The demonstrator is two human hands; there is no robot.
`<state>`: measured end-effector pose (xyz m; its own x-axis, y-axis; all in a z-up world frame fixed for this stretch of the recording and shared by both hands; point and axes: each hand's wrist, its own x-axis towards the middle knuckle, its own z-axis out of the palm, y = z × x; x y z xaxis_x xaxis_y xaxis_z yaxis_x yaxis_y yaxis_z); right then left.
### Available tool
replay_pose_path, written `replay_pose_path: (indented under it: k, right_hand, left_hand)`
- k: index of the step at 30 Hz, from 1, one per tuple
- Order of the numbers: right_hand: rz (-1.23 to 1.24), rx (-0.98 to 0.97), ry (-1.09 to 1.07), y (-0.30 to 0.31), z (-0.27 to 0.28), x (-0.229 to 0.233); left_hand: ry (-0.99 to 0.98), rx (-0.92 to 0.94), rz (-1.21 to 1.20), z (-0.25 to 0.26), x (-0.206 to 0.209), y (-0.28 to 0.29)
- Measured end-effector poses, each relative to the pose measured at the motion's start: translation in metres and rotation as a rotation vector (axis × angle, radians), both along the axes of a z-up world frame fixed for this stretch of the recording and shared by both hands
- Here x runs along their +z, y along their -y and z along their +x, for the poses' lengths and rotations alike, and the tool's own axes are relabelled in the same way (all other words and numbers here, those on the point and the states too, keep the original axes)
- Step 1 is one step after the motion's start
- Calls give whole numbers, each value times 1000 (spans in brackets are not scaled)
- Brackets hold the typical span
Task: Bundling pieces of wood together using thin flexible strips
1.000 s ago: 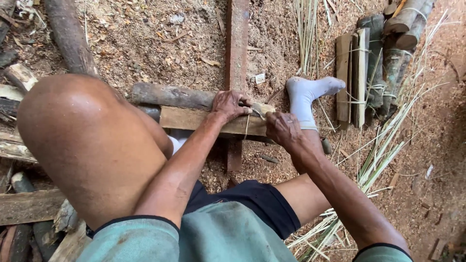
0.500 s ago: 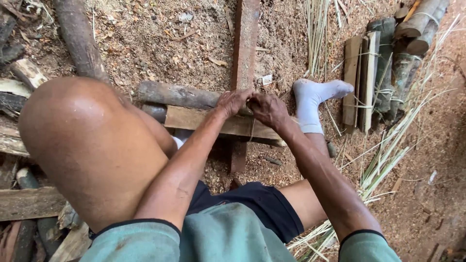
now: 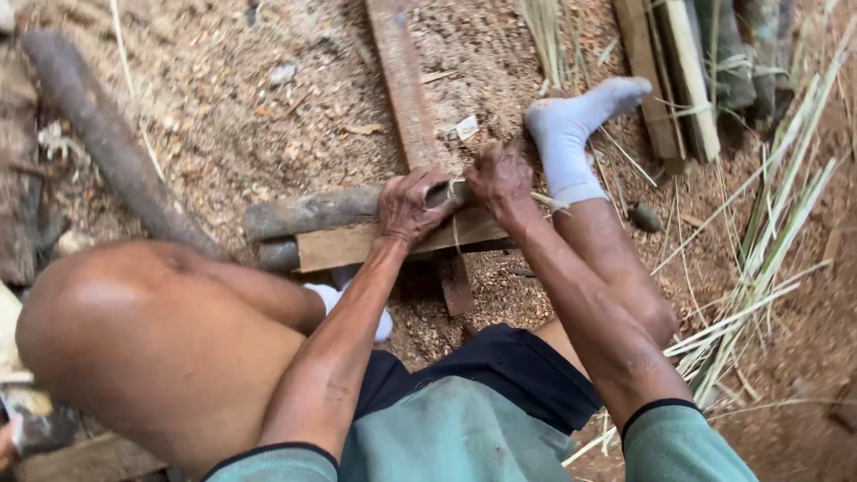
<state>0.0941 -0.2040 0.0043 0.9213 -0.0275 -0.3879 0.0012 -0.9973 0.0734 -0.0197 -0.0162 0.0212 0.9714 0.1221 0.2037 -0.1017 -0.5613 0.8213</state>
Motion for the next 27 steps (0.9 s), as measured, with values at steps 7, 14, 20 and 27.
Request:
replay_pose_path:
  k: [7,14,20,27]
  right_hand:
    - [227,465,592,55,-88,-23]
    - [853,-317,244,-33,-176,92]
    - [659,-396,24,24,-198,134]
    - [274,-194,-45,64,-211,135]
  left_hand:
    - [31,-19,42,-5,-22,4]
    - [-16,-116,98,1,-37,-2]
    - [143,-429,392,-3,-35,20]
    - [37,-531,522,9,-60,44]
